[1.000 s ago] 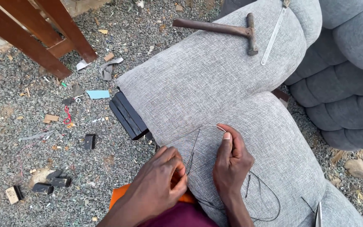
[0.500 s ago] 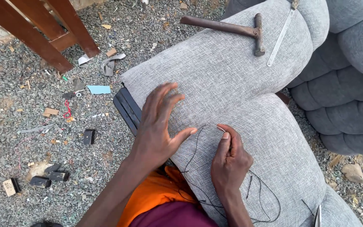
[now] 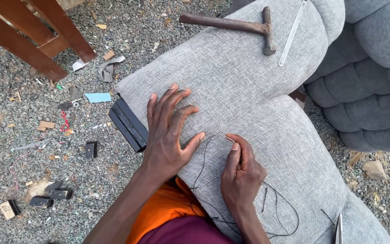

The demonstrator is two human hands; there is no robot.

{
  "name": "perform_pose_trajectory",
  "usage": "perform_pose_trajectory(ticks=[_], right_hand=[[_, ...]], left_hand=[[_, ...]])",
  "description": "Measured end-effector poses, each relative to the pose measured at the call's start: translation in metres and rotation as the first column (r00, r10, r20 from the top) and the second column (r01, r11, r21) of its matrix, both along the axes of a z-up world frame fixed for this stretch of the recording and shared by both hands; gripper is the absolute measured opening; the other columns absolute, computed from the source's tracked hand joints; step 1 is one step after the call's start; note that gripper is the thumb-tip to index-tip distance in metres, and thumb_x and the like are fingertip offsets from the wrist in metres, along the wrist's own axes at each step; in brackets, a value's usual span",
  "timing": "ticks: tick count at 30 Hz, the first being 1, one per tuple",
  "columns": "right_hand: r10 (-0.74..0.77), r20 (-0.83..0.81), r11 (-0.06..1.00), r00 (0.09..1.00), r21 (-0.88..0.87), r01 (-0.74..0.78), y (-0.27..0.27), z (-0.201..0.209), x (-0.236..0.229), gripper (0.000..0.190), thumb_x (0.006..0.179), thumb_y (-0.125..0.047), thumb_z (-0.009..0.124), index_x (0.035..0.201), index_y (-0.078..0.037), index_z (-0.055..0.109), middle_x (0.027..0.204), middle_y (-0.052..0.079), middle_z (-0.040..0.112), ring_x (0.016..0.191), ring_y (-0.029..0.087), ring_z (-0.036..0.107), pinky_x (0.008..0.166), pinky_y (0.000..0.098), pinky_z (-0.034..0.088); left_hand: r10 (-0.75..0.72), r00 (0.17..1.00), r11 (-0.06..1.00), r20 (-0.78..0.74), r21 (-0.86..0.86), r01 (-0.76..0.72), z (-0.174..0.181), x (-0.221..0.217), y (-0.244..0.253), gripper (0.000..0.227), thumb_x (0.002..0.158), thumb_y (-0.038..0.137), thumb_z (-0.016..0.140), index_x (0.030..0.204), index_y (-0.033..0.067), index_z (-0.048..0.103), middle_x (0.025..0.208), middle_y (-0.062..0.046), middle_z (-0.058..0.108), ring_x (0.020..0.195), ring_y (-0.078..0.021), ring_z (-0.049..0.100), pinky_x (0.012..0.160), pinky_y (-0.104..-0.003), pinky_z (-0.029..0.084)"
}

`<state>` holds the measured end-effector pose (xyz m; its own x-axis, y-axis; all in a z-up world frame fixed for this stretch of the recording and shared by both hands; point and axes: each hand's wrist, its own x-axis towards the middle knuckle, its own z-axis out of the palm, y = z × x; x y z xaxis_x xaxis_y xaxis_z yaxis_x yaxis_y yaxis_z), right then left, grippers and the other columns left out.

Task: Hand-sewing a seam on a grey fabric sofa using a needle and thread.

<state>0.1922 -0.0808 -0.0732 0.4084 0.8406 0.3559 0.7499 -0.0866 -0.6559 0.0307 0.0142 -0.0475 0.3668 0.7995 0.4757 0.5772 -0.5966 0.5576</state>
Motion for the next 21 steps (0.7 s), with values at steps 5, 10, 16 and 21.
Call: perform_pose_trajectory(ticks=[5, 10, 16, 21], right_hand=[[-0.001, 0.063, 1.0, 0.998, -0.016, 0.002, 0.0, -0.002, 0.0, 0.032, 0.111, -0.022, 0.04, 0.119, -0.015, 0.07, 0.055, -0.008, 0.042, 0.038, 0.004, 0.029, 0.032, 0.0252, 0.023], [-0.001, 0.046, 1.0, 0.999, -0.017, 0.002, 0.0, 0.004, -0.002, 0.031, 0.11, -0.021, 0.041, 0.119, -0.015, 0.07, 0.053, -0.009, 0.04, 0.039, 0.005, 0.028, 0.034, 0.0268, 0.022], [0.052, -0.037, 0.99, 0.998, -0.126, -0.056, 0.006, 0.022, 0.005, 0.029, 0.109, -0.02, 0.044, 0.119, -0.018, 0.071, 0.055, -0.009, 0.045, 0.041, 0.005, 0.031, 0.037, 0.0262, 0.023], [0.051, -0.333, 0.94, 0.942, -0.303, -0.158, 0.021, 0.055, 0.019, 0.031, 0.106, -0.022, 0.048, 0.111, -0.015, 0.078, 0.047, -0.009, 0.031, 0.04, 0.005, 0.023, 0.039, 0.0271, 0.016]], left_hand=[[-0.028, 0.999, 1.0, 0.045, -0.009, 0.029, 0.003, -0.002, 0.0, 0.047, 0.09, 0.026, 0.083, 0.126, 0.0155, 0.055, 0.155, -0.009, 0.044, 0.155, -0.0334, 0.032, 0.13, -0.059, 0.009], [-0.03, 0.997, 1.0, 0.067, 0.004, 0.03, 0.001, -0.002, 0.0, 0.046, 0.09, 0.025, 0.084, 0.125, 0.0157, 0.056, 0.155, -0.01, 0.044, 0.154, -0.0337, 0.033, 0.13, -0.061, 0.009], [-0.043, 0.996, 0.999, 0.081, 0.004, 0.043, 0.002, -0.003, -0.001, 0.046, 0.089, 0.024, 0.085, 0.124, 0.0147, 0.057, 0.155, -0.009, 0.045, 0.155, -0.0332, 0.033, 0.13, -0.061, 0.009], [-0.081, 0.995, 0.997, 0.062, -0.006, 0.082, 0.003, -0.009, 0.001, 0.053, 0.088, 0.027, 0.087, 0.129, 0.0158, 0.055, 0.157, -0.009, 0.042, 0.156, -0.0344, 0.031, 0.13, -0.061, 0.009]])
